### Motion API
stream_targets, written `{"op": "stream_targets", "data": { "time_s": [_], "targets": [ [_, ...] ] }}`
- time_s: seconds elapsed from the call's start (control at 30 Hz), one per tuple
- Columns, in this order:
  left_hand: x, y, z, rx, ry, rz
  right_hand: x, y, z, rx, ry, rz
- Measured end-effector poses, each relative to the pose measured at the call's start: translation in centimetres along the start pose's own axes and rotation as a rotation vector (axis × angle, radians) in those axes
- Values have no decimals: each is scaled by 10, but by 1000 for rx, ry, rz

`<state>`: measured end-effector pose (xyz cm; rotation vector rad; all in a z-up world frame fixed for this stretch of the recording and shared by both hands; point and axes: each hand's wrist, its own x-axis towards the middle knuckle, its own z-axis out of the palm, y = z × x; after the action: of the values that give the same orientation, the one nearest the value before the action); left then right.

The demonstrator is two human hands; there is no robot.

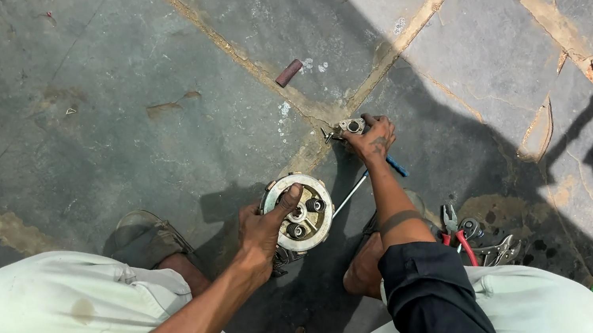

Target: The person sits on the ground and uses a T-handle wrench to loosen the nut on a motorcycle clutch hub. They disassemble the hub, removing gears, plates, bearings and washers, laying parts on the ground, then wipe the hub and parts with a cloth.

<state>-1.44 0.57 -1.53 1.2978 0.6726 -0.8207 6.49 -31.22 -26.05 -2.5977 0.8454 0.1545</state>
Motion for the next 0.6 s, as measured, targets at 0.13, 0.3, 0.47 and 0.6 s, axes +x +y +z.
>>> {"op": "stream_targets", "data": {
  "time_s": [0.13, 0.3, 0.47, 0.6],
  "targets": [
    [-1, -1, -2, -33, -5, 19, 15, -3, 23, 90, 5, -9],
    [4, -18, -15, -46, -95, 22, 15, -2, 33, 96, 19, 18],
    [3, -19, -18, -30, -71, 37, 16, -1, 43, 111, -20, 80],
    [3, -19, -19, -8, -55, 0, 15, -5, 35, 11, -89, 81]
  ]
}}
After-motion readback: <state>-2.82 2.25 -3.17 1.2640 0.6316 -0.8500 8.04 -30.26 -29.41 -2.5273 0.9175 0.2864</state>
